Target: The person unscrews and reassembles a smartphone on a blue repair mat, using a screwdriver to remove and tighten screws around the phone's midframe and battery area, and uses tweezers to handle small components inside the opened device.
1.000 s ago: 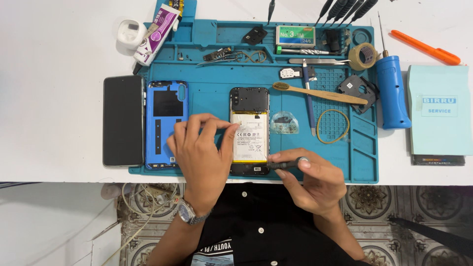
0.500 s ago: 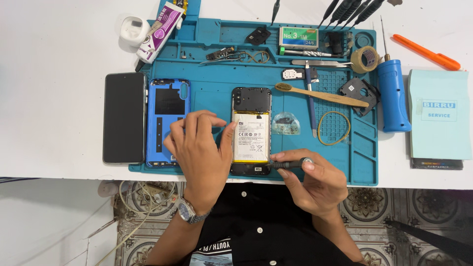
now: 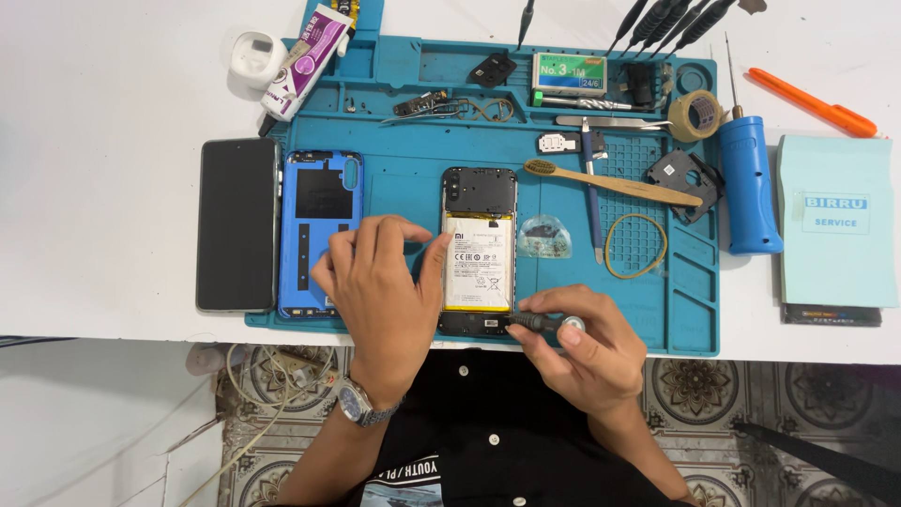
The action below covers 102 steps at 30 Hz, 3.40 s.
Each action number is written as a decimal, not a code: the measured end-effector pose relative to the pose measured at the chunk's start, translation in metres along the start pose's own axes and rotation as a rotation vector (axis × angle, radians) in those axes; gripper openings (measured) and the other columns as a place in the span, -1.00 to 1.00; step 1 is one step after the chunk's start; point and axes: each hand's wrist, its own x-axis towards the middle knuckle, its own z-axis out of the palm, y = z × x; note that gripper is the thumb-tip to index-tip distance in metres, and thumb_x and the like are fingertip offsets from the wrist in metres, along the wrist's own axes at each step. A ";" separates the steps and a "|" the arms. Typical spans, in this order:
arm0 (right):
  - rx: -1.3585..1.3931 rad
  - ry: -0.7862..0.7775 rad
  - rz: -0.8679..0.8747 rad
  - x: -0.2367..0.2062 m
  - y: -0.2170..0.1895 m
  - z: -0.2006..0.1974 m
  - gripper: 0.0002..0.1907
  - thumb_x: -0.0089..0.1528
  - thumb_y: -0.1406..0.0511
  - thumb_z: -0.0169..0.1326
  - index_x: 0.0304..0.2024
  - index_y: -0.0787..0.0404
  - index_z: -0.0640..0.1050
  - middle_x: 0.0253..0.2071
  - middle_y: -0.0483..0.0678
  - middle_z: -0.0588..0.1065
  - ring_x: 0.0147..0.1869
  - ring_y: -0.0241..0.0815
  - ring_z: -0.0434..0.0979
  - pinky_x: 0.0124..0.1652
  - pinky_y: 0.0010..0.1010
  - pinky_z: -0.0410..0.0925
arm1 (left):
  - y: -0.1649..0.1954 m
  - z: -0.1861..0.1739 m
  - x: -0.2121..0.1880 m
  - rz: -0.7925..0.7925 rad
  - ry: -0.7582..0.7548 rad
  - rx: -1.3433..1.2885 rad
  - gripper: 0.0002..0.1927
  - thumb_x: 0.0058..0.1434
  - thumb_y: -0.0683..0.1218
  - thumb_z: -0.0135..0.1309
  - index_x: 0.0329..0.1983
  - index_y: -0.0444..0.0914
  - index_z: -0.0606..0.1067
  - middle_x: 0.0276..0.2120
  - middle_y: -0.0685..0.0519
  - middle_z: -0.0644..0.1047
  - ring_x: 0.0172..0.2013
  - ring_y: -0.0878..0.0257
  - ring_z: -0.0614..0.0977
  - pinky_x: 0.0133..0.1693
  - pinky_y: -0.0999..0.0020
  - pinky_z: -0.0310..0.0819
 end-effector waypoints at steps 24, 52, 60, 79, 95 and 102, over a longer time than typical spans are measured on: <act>0.460 -0.062 0.258 -0.003 0.012 -0.011 -0.51 0.23 0.34 0.34 0.14 -0.04 0.44 -0.02 0.14 0.50 0.06 0.00 0.61 -0.07 -0.14 0.59 | -0.019 -0.006 -0.005 0.267 0.085 -0.800 -0.74 0.40 -0.05 -0.05 -0.30 -0.30 0.54 -0.44 0.05 0.55 -0.34 0.25 0.53 -0.26 0.35 0.37; 0.598 -0.176 0.109 0.009 0.007 -0.008 -0.50 0.19 0.20 0.30 0.15 -0.04 0.44 -0.02 0.11 0.54 0.13 0.01 0.59 0.11 -0.07 0.37 | -0.020 -0.004 -0.003 0.253 -0.132 -0.934 -0.43 0.54 0.11 -0.31 -0.35 -0.34 0.54 -0.44 -0.01 0.57 -0.40 0.25 0.58 -0.35 0.41 0.47; 0.593 -0.300 0.135 0.010 0.006 -0.014 -0.43 0.09 0.06 0.35 0.11 -0.07 0.48 -0.06 0.06 0.60 0.11 0.03 0.65 0.33 0.02 0.13 | -0.021 -0.005 -0.003 0.256 -0.145 -0.929 -0.42 0.55 0.12 -0.31 -0.34 -0.35 0.55 -0.43 -0.02 0.57 -0.39 0.25 0.57 -0.33 0.40 0.46; 0.656 -0.116 0.189 0.005 0.009 -0.015 -0.60 0.21 0.24 0.30 0.10 -0.02 0.54 0.03 0.18 0.48 0.13 0.06 0.50 0.09 -0.13 0.37 | -0.021 -0.003 -0.003 0.235 -0.125 -0.950 -0.43 0.54 0.10 -0.32 -0.34 -0.35 0.55 -0.40 -0.04 0.58 -0.37 0.24 0.56 -0.29 0.38 0.44; 0.644 -0.044 0.267 0.001 0.007 -0.014 -0.59 0.24 0.40 0.21 0.14 0.05 0.53 0.00 0.21 0.50 0.10 0.05 0.57 0.10 -0.09 0.49 | -0.022 -0.004 -0.004 0.218 -0.137 -0.983 -0.45 0.53 0.08 -0.31 -0.32 -0.37 0.54 -0.40 -0.05 0.56 -0.36 0.24 0.57 -0.29 0.38 0.48; 0.729 -0.074 0.301 -0.002 0.008 -0.014 -0.50 0.26 0.44 0.18 0.24 0.04 0.49 0.10 0.25 0.50 0.22 0.09 0.54 0.23 -0.02 0.44 | -0.022 -0.004 -0.003 0.222 -0.150 -0.966 -0.44 0.53 0.10 -0.31 -0.32 -0.36 0.55 -0.41 -0.04 0.57 -0.36 0.25 0.57 -0.29 0.39 0.46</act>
